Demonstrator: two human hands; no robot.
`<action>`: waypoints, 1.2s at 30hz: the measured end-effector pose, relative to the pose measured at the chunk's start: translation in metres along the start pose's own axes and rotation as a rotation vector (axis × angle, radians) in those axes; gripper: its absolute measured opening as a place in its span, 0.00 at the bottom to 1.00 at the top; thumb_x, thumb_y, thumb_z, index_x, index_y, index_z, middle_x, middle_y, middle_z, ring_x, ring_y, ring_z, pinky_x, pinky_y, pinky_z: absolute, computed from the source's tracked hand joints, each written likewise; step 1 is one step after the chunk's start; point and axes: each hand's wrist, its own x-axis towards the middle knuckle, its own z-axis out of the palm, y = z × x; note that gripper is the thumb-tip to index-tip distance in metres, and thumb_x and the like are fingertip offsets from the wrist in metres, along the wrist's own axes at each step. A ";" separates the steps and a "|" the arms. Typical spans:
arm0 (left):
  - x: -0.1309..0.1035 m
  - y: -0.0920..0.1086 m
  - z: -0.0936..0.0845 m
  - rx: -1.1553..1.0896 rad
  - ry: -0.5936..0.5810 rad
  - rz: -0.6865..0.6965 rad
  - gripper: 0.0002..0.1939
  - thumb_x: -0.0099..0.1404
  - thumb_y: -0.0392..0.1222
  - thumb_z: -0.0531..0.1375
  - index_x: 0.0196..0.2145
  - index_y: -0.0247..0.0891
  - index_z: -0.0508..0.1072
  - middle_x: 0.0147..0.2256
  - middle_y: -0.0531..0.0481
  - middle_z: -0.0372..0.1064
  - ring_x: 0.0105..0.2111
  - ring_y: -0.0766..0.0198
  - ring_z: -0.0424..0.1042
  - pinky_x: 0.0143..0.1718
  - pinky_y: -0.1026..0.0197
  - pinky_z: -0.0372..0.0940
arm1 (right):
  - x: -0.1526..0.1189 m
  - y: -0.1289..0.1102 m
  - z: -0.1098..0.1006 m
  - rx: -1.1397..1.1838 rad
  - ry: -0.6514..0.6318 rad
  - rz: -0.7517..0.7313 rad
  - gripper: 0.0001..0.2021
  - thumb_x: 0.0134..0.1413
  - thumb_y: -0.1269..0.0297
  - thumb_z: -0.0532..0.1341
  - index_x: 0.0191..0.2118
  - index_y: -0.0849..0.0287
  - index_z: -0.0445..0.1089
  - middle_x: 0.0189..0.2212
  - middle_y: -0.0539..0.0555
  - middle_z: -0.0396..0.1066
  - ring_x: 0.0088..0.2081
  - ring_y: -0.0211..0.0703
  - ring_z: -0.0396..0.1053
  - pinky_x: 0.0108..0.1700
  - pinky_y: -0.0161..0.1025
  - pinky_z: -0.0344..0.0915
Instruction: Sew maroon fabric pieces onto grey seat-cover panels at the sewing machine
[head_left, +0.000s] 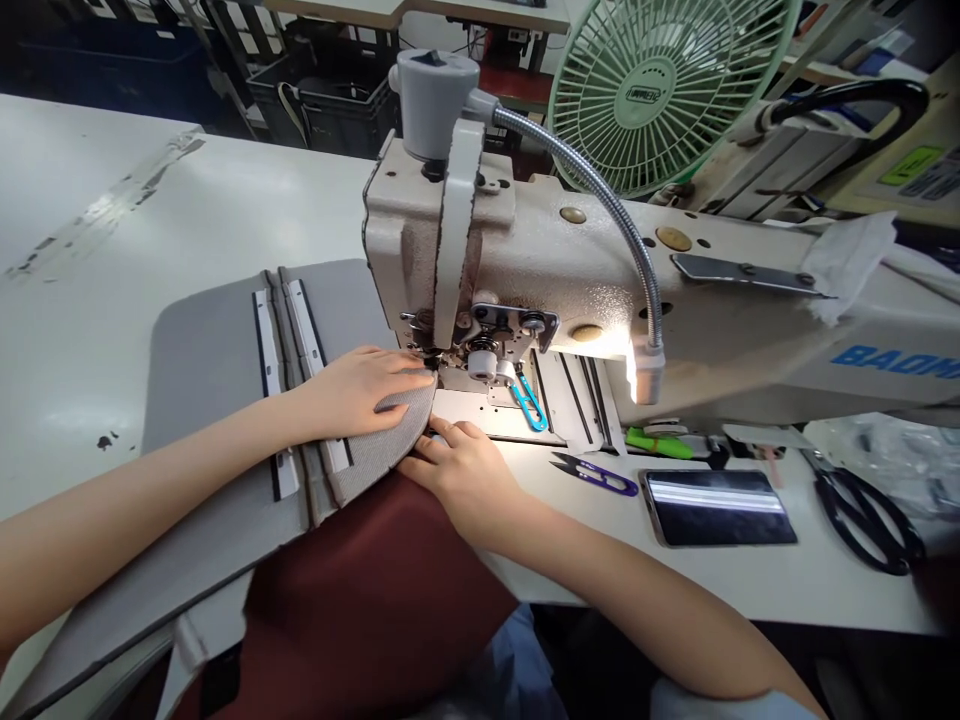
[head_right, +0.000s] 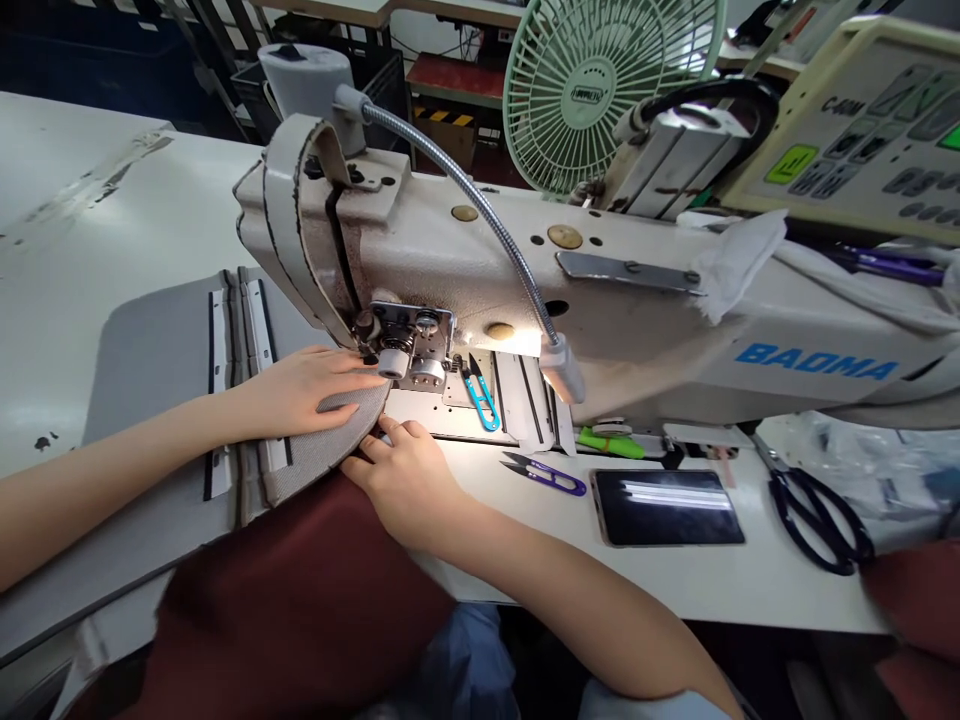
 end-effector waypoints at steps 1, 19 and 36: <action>0.002 0.001 -0.002 0.006 -0.010 -0.010 0.22 0.70 0.45 0.49 0.59 0.45 0.69 0.57 0.45 0.68 0.54 0.55 0.69 0.55 0.52 0.61 | 0.001 0.003 0.001 0.004 0.004 0.003 0.15 0.62 0.70 0.56 0.52 0.57 0.71 0.50 0.59 0.72 0.57 0.57 0.59 0.46 0.48 0.58; -0.017 0.056 -0.010 0.109 -0.110 -0.150 0.20 0.69 0.32 0.45 0.48 0.38 0.75 0.39 0.43 0.70 0.38 0.54 0.69 0.40 0.52 0.66 | -0.007 0.013 0.007 -0.159 0.101 -0.098 0.19 0.67 0.70 0.52 0.61 0.64 0.65 0.60 0.66 0.65 0.55 0.52 0.63 0.40 0.44 0.63; -0.023 0.041 -0.008 0.205 0.065 -0.148 0.26 0.64 0.34 0.50 0.59 0.42 0.67 0.55 0.40 0.67 0.59 0.42 0.61 0.53 0.43 0.63 | -0.001 0.044 -0.006 -0.097 0.014 -0.072 0.32 0.58 0.72 0.59 0.68 0.63 0.56 0.67 0.64 0.55 0.66 0.57 0.51 0.59 0.52 0.57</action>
